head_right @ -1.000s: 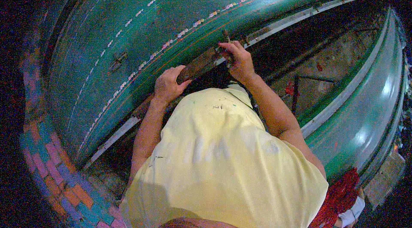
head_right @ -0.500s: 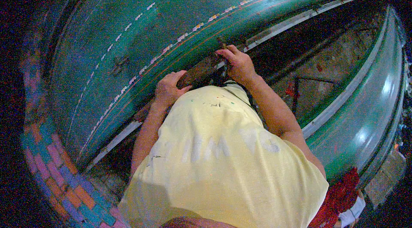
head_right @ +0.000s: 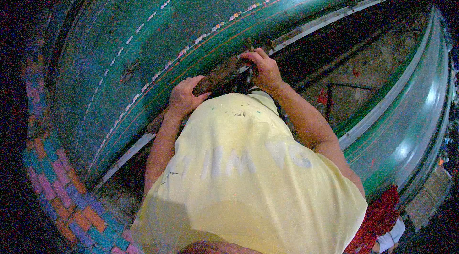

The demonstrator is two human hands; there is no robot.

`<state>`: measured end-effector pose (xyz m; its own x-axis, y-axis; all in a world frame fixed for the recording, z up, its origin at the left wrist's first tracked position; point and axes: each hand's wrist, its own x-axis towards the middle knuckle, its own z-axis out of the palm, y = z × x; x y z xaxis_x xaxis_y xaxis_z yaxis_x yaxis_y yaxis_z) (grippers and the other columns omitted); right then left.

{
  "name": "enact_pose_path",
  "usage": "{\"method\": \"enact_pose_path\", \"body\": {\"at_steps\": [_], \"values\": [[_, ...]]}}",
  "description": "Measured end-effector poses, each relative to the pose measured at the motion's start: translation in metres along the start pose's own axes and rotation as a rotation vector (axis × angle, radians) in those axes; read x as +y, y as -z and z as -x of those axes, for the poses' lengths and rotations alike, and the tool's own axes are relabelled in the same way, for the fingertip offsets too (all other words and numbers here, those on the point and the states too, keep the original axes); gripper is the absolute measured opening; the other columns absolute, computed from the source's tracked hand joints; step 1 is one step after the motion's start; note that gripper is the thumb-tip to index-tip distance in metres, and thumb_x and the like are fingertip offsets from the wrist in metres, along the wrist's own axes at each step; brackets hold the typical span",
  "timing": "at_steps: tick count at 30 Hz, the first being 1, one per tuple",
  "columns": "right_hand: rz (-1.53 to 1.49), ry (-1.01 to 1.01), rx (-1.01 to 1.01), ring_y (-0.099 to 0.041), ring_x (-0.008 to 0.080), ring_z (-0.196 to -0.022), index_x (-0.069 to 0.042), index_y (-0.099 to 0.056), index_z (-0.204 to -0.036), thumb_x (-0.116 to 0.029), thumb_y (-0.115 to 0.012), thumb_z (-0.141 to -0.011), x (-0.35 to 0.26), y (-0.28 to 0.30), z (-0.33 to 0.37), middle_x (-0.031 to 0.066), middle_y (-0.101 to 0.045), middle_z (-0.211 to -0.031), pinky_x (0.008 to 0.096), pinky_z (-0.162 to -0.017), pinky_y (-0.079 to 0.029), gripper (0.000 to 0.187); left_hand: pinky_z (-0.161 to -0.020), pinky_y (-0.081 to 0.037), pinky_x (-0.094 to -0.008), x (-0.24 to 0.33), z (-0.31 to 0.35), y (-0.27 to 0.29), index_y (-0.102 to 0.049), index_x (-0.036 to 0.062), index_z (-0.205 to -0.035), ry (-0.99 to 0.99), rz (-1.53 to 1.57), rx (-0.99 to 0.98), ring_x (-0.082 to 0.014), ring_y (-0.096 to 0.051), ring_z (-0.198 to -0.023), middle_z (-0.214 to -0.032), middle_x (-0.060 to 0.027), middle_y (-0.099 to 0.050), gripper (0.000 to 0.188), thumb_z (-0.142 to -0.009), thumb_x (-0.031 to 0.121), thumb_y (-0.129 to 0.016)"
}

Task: The person repeatedly picks up small metal pieces and a wooden block from a green curved surface, then uses both hands to manipulate and assemble the pieces along a metal rail. The person continues this repetitive assembly process throughout the clip.

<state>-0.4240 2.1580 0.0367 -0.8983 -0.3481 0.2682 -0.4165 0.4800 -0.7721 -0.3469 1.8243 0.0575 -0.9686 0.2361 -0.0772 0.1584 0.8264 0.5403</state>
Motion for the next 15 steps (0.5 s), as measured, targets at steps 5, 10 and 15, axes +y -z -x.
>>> {"method": "enact_pose_path", "body": {"at_steps": [5,10,15], "values": [[0.039,-0.014,-0.026,-0.077,0.0448,-0.111,-0.015,-0.073,-0.134,0.005,-0.081,-0.085,0.008,-0.010,0.001,0.0144,-0.072,-0.129,0.0508,-0.089,-0.066,0.053,-0.096,-0.063,-0.0499,-0.001,0.001,-0.001,-0.075,0.0140,-0.138,-0.068,-0.004,0.058,-0.0372,-0.077,-0.113,-0.120,-0.0133,-0.079,0.064,-0.083,0.036,-0.098],[0.160,0.042,-0.106,-0.076,0.0437,-0.105,-0.016,-0.074,-0.134,0.003,-0.082,-0.085,0.002,-0.001,-0.009,0.0134,-0.071,-0.123,0.0518,-0.084,-0.065,0.052,-0.101,-0.061,-0.0511,0.006,-0.005,0.004,-0.071,0.0130,-0.143,-0.010,-0.025,-0.024,-0.0384,-0.076,-0.119,-0.125,-0.0150,-0.078,0.067,-0.084,0.034,-0.097],[0.184,0.038,-0.040,-0.077,0.0432,-0.103,-0.017,-0.075,-0.133,0.001,-0.083,-0.084,-0.003,-0.003,-0.006,0.0126,-0.072,-0.122,0.0511,-0.084,-0.065,0.052,-0.110,-0.058,-0.0520,0.045,-0.055,-0.010,-0.058,0.0109,-0.158,-0.076,0.082,-0.039,-0.0401,-0.070,-0.132,-0.142,-0.0182,-0.070,0.084,-0.085,0.029,-0.095]]}}
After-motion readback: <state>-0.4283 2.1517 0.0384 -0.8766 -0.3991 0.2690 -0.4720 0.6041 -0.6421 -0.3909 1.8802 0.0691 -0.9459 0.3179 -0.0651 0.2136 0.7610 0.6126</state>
